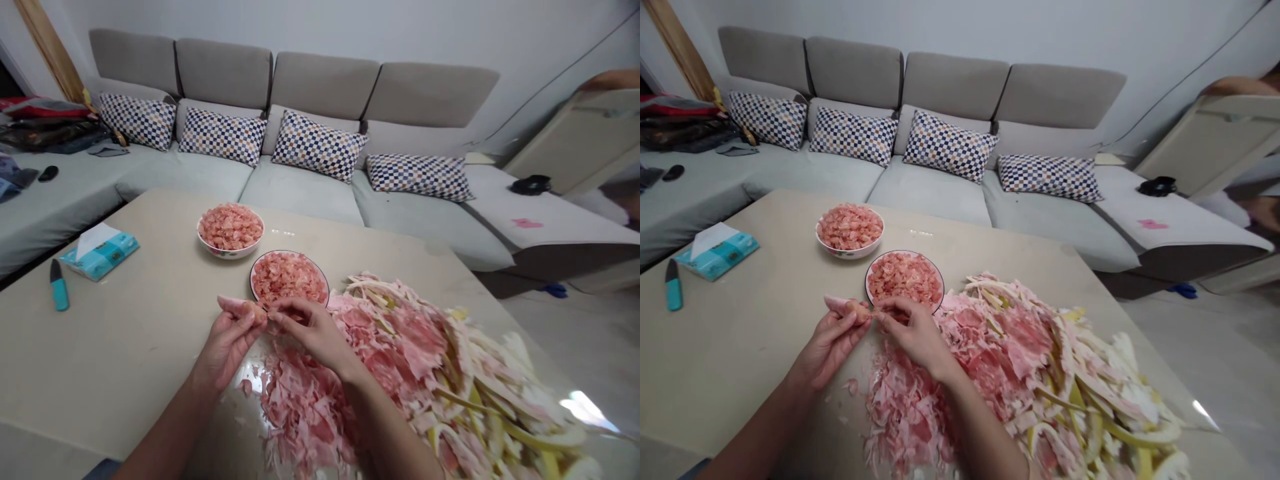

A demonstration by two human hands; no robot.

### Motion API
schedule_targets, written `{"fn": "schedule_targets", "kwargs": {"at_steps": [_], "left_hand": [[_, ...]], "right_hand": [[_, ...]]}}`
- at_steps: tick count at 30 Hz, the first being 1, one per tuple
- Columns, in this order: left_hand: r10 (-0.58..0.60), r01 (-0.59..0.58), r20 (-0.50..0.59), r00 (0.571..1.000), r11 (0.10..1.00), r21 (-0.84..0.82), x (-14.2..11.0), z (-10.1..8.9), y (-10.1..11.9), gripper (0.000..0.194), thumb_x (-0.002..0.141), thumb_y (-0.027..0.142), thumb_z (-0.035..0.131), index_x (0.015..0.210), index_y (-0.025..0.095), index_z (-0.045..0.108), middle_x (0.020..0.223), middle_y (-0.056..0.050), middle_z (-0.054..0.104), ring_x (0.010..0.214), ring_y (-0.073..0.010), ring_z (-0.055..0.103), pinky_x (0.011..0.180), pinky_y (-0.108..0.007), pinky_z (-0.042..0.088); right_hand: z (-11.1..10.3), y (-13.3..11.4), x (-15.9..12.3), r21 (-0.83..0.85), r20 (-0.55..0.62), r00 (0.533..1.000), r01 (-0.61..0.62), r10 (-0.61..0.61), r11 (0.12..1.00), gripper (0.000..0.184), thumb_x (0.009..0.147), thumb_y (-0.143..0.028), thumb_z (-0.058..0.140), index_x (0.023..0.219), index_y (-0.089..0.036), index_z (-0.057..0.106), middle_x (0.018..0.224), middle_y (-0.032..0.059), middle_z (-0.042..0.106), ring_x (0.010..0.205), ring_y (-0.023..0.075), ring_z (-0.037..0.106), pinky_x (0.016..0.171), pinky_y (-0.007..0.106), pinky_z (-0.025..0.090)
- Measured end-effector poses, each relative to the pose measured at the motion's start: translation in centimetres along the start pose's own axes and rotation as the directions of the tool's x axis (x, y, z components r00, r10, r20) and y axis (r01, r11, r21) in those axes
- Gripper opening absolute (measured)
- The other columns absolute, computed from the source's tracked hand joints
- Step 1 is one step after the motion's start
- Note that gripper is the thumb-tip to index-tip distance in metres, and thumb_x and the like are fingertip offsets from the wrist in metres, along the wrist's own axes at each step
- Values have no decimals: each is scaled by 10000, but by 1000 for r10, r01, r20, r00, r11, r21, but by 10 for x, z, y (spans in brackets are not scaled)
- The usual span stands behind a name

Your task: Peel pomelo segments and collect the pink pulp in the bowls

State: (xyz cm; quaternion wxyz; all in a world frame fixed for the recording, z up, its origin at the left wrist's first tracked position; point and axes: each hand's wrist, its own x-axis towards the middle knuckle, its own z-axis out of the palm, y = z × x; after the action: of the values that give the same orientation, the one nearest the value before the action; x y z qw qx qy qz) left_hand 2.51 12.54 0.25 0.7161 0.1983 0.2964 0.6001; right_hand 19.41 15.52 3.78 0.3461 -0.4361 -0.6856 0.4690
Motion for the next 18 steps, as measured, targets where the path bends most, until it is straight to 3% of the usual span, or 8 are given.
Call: {"fn": "schedule_targets", "kwargs": {"at_steps": [4, 9, 14, 18], "left_hand": [[-4, 4, -12, 1000, 1000, 9, -1, 0, -1, 243, 759, 99, 725, 942, 164, 579, 954, -29, 649, 877, -124, 651, 874, -272, 538], [-22, 21, 21, 1000, 999, 25, -2, -1, -2, 306, 788, 127, 706, 1020, 187, 516, 898, -8, 632, 801, -104, 644, 829, -272, 537], [-25, 25, -7, 1000, 1000, 14, -2, -1, -1, 329, 778, 125, 714, 1021, 191, 502, 793, 27, 589, 768, -105, 622, 804, -311, 556], [-46, 51, -61, 997, 996, 67, -2, 0, -2, 313, 755, 141, 742, 975, 178, 523, 842, 14, 614, 745, -95, 628, 745, -265, 569]], "right_hand": [[-1, 3, 0, -20, 2, 1000, -2, 2, 1000, 166, 866, -296, 610, 951, -194, 711, 933, 42, 720, 829, 172, 648, 750, 281, 502], [1, 5, -1, 36, -33, 999, -2, 4, 999, 162, 854, -304, 622, 920, -181, 703, 913, 47, 716, 831, 178, 653, 767, 298, 509], [1, 4, 0, 7, -50, 998, 30, -30, 1000, 145, 858, -293, 618, 907, -188, 704, 896, 41, 711, 823, 174, 649, 758, 295, 506], [1, 2, 0, -18, -35, 995, 98, -98, 995, 145, 866, -279, 619, 943, -206, 718, 973, 52, 713, 911, 189, 648, 826, 320, 500]]}}
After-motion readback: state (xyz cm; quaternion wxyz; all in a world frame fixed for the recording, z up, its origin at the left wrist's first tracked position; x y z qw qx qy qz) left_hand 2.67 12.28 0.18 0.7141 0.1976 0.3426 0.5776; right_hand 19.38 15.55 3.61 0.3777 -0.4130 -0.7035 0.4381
